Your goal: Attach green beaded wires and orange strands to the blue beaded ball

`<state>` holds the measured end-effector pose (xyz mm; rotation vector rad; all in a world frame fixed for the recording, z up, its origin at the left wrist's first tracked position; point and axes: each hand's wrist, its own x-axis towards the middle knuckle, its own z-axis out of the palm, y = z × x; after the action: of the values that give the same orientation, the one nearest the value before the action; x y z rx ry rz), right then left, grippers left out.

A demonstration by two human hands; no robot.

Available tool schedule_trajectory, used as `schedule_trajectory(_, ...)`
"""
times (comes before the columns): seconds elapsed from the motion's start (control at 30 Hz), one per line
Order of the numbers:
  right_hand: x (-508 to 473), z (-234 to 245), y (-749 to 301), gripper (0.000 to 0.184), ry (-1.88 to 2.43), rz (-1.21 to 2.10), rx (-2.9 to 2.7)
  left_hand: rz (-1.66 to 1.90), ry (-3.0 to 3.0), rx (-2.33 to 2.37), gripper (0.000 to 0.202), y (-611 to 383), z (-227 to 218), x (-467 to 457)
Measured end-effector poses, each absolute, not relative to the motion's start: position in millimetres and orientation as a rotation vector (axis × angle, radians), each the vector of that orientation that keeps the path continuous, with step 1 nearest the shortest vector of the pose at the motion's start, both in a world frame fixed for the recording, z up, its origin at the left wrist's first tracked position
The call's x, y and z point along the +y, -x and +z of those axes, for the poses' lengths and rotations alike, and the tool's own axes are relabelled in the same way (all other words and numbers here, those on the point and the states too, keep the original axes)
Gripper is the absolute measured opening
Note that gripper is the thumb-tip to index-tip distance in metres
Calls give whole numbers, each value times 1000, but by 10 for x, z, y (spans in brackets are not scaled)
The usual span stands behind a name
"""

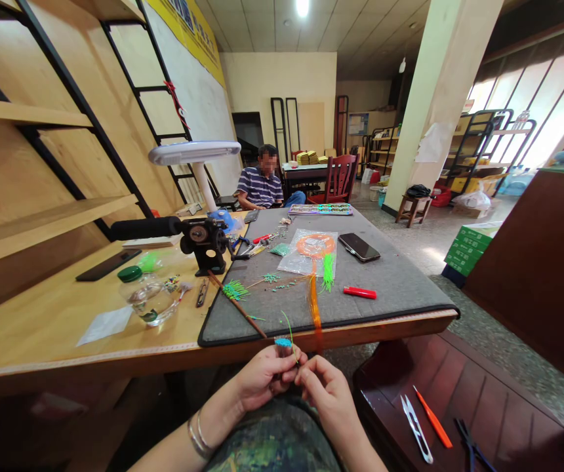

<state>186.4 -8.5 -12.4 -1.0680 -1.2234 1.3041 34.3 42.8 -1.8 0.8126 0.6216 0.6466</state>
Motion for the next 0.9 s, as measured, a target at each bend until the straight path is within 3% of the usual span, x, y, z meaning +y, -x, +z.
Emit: schedule_trajectory(0.9, -81, -109, -1854, 42, 1092, 1301, -1199, 652, -884, 629, 35, -341, 1, 410)
